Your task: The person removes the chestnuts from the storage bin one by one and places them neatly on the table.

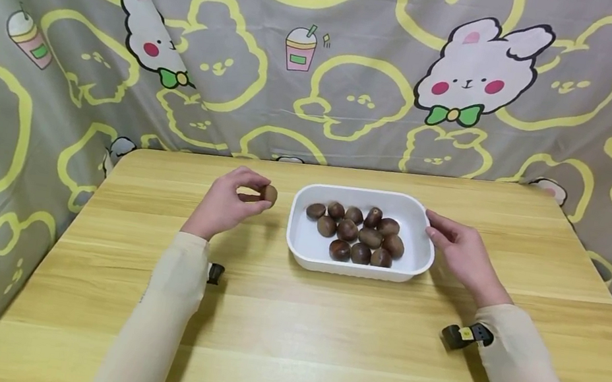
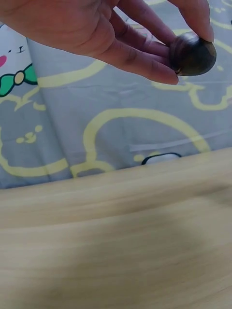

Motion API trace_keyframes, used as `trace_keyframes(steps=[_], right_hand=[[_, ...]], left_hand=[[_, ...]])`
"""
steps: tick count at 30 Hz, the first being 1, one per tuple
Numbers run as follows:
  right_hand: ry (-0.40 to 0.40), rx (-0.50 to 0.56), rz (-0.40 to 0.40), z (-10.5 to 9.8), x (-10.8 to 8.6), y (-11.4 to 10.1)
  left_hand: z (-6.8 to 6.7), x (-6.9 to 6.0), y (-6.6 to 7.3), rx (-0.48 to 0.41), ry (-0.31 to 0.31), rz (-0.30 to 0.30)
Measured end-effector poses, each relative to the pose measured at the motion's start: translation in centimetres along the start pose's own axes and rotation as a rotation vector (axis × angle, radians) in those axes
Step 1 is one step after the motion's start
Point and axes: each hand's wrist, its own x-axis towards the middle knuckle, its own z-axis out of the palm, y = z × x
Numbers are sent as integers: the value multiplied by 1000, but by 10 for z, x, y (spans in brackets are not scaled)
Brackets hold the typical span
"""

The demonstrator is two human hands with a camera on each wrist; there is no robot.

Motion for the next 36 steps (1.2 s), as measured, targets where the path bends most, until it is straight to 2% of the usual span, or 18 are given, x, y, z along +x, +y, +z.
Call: trace_keyframes(steps=[9, 22, 29, 36], right_hand=[[0, 3, -1, -1, -1, 0], [10, 2, -11, 0, 0, 1], [4, 8, -4, 0, 0, 1], [8, 13, -10, 1, 0, 2]], left_hand=[[-3, -1, -11, 71, -21, -51], [0, 6, -30, 184, -97, -200], [2, 7, -34, 202, -112, -231], [3, 7, -36, 210, -145, -233]])
